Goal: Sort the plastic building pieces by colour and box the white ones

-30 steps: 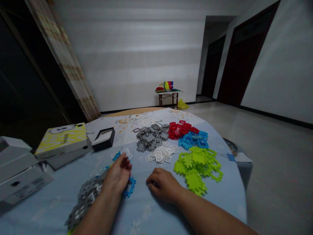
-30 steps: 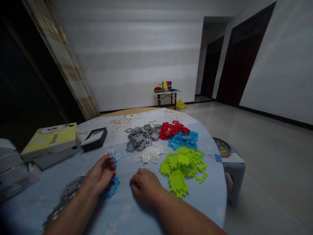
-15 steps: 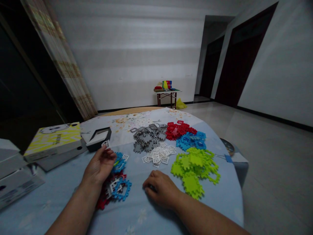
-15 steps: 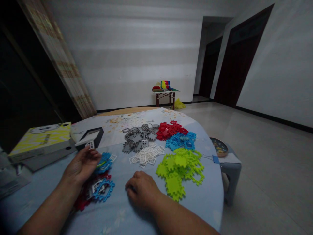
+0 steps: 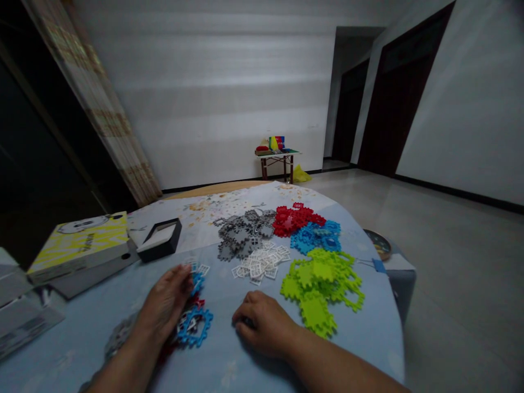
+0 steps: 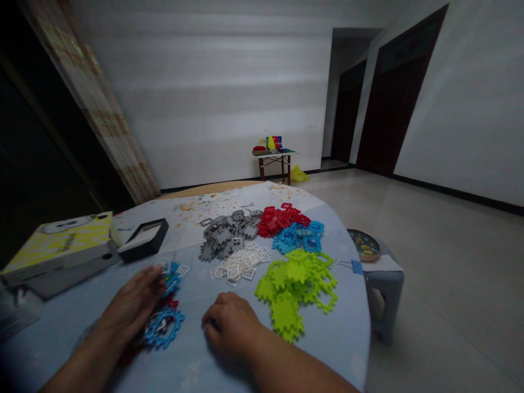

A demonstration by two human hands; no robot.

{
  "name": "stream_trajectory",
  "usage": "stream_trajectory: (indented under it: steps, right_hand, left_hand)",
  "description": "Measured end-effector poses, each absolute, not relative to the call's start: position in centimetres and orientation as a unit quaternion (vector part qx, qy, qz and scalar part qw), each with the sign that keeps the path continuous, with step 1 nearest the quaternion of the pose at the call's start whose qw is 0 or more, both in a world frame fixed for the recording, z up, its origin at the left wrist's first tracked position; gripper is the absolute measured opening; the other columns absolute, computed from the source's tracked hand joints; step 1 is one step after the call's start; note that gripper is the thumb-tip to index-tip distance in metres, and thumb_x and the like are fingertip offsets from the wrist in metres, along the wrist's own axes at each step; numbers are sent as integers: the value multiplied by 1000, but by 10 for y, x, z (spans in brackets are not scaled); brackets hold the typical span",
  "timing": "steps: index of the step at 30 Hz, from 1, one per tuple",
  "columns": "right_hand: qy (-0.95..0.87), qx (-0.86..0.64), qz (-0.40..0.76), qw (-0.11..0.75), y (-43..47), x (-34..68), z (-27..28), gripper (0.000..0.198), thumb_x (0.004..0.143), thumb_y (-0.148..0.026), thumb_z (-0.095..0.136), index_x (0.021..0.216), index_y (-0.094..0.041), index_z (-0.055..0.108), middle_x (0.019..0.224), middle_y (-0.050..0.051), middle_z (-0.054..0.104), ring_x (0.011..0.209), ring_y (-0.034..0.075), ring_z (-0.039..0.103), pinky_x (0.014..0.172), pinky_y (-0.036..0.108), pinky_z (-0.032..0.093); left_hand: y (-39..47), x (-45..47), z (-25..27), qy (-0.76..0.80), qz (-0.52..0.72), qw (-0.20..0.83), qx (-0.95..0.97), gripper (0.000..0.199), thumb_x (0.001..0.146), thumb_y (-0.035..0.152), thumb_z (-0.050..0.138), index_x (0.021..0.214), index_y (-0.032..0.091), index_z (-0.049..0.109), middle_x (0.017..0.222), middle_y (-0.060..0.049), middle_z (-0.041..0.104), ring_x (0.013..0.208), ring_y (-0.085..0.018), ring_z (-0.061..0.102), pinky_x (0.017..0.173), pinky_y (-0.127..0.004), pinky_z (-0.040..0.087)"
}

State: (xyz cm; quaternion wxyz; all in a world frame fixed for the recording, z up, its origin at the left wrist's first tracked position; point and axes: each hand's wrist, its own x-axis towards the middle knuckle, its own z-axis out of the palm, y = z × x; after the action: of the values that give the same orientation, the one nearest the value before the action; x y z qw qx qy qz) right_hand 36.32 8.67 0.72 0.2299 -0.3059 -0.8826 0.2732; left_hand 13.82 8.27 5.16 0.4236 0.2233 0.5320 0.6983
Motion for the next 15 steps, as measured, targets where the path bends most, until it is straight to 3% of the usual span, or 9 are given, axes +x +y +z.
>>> stream_trajectory:
  steps: [5, 10, 15]
  right_hand:
    - [-883, -306, 275, 227, 87, 362, 8, 22, 79, -24, 52, 95, -23, 68, 89, 5, 60, 88, 17, 54, 80, 26, 40]
    - [-876, -309, 292, 227, 86, 363, 10, 22, 79, -21, 52, 93, -23, 68, 89, 4, 59, 87, 15, 54, 79, 24, 40]
    - [-871, -310, 303, 229, 86, 363, 10, 22, 79, -21, 52, 93, -23, 68, 89, 4, 59, 87, 15, 54, 79, 24, 39]
  left_hand:
    - [121, 204, 50, 574, 574, 446, 376, 36, 54, 41, 77, 74, 15, 63, 51, 7, 50, 44, -4, 41, 44, -18, 33]
    - [151, 227, 57, 611, 506, 414, 447, 46, 56, 45, 73, 90, 14, 67, 79, -4, 68, 59, -10, 56, 54, -23, 39]
    - [159, 180, 64, 654, 457, 284, 532, 49, 64, 49, 63, 96, 13, 66, 84, -9, 70, 69, -18, 62, 58, -27, 44]
